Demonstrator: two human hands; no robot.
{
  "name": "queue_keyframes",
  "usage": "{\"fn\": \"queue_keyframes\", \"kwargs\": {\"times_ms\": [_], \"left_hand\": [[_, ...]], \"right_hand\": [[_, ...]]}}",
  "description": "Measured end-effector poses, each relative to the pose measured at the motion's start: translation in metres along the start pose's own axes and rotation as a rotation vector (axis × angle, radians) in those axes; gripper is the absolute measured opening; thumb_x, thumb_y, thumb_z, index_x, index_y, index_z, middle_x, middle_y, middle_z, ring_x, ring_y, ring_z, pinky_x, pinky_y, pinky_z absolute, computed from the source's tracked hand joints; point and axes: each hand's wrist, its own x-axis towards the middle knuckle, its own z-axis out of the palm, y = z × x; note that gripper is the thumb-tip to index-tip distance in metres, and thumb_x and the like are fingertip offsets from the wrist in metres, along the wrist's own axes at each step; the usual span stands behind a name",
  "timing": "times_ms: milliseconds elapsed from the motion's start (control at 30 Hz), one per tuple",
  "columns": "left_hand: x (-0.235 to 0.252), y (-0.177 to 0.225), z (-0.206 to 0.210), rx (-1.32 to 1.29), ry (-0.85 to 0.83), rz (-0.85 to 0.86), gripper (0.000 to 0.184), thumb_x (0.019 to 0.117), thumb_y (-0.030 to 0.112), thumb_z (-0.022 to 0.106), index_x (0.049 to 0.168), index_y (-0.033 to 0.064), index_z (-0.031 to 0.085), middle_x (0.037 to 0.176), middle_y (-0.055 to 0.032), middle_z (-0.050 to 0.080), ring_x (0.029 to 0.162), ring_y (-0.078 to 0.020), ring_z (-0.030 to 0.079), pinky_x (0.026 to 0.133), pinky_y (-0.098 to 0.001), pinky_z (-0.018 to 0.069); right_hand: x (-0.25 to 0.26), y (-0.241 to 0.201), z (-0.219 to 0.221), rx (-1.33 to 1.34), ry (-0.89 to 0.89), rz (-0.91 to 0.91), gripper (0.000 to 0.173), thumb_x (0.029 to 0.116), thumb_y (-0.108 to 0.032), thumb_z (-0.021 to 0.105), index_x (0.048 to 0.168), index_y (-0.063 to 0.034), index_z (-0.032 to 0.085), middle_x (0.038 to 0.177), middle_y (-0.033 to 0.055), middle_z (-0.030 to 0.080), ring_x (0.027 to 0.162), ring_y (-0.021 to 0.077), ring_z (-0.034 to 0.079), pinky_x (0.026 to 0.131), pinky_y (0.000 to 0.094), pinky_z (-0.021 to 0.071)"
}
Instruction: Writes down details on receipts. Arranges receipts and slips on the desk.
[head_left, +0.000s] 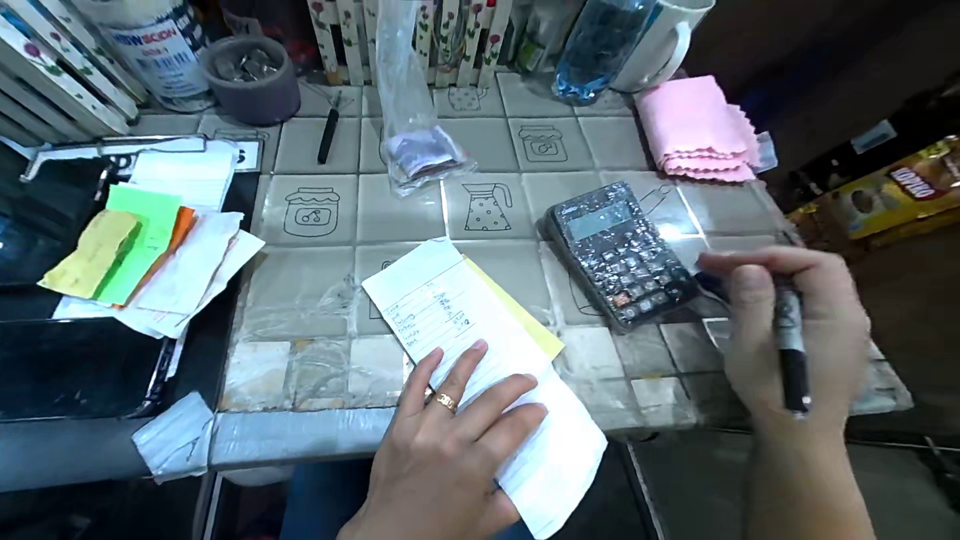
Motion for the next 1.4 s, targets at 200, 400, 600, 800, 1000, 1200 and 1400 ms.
{"fn": "queue_keyframes", "kwargs": {"times_ms": [200, 400, 600, 800, 1000, 1200, 1400], "left_hand": [[-0.001, -0.002, 0.003, -0.003, 0.026, -0.027, 0.042, 0.0841, 0.048, 0.072, 0.125, 0.0397, 0.07, 0.144, 0.0157, 0.06, 0.15, -0.0245, 0.037, 0.122, -0.0624, 0.027], [-0.002, -0.007, 0.0, 0.002, -0.007, -0.008, 0.045, 0.0847, 0.047, 0.073, 0.129, 0.0404, 0.068, 0.143, 0.0144, 0.061, 0.148, -0.0268, 0.041, 0.119, -0.0642, 0.0279], [-0.002, -0.008, 0.0, 0.003, 0.0, 0.005, 0.043, 0.0854, 0.044, 0.073, 0.128, 0.0398, 0.069, 0.142, 0.0144, 0.062, 0.147, -0.0262, 0.042, 0.119, -0.0644, 0.028], [-0.002, -0.008, 0.001, 0.014, 0.027, 0.013, 0.043, 0.0857, 0.047, 0.071, 0.128, 0.0393, 0.069, 0.143, 0.014, 0.061, 0.148, -0.0264, 0.041, 0.119, -0.0638, 0.0296], [-0.002, -0.005, 0.003, 0.002, 0.037, -0.009, 0.044, 0.0836, 0.051, 0.073, 0.126, 0.0397, 0.07, 0.143, 0.0149, 0.061, 0.15, -0.0242, 0.038, 0.121, -0.0641, 0.0277], [-0.001, 0.0, 0.0, -0.013, 0.015, -0.021, 0.047, 0.0803, 0.044, 0.078, 0.126, 0.0373, 0.07, 0.143, 0.0151, 0.06, 0.151, -0.0227, 0.035, 0.123, -0.0641, 0.0244], [0.0, 0.001, 0.0, -0.004, 0.017, -0.01, 0.051, 0.077, 0.042, 0.081, 0.126, 0.0359, 0.07, 0.144, 0.0146, 0.059, 0.152, -0.0235, 0.034, 0.123, -0.0635, 0.0231]], "right_hand": [[-0.008, -0.003, 0.001, -0.046, -0.037, 0.062, 0.036, 0.1098, -0.029, 0.042, 0.133, -0.0043, 0.055, 0.122, 0.0125, 0.068, 0.105, 0.0198, 0.07, 0.091, 0.0433, 0.0583], [-0.017, -0.001, 0.004, -0.002, -0.035, -0.022, 0.028, 0.1068, -0.022, 0.047, 0.126, -0.0067, 0.06, 0.12, 0.0037, 0.071, 0.105, 0.0096, 0.07, 0.09, 0.0335, 0.0594], [-0.019, -0.002, 0.007, -0.035, -0.155, -0.079, 0.032, 0.1072, -0.03, 0.047, 0.13, -0.0111, 0.058, 0.136, 0.001, 0.064, 0.121, 0.0155, 0.063, 0.102, 0.0441, 0.0504], [-0.015, -0.002, 0.01, -0.046, -0.227, -0.103, 0.037, 0.1072, -0.037, 0.045, 0.131, -0.0123, 0.058, 0.147, 0.0014, 0.057, 0.14, 0.0205, 0.049, 0.113, 0.0494, 0.0415], [-0.014, -0.002, 0.011, -0.037, -0.252, -0.125, 0.037, 0.1064, -0.039, 0.044, 0.127, -0.0119, 0.06, 0.147, 0.003, 0.056, 0.141, 0.0233, 0.048, 0.112, 0.0547, 0.0407], [-0.015, 0.0, 0.011, -0.046, -0.234, -0.143, 0.04, 0.1049, -0.037, 0.044, 0.124, -0.0061, 0.061, 0.143, 0.0107, 0.059, 0.137, 0.0316, 0.051, 0.111, 0.0571, 0.0409], [-0.015, 0.0, 0.01, -0.065, -0.237, -0.116, 0.043, 0.1045, -0.04, 0.044, 0.125, -0.0055, 0.059, 0.143, 0.0115, 0.059, 0.137, 0.0326, 0.051, 0.11, 0.0573, 0.0406]]}}
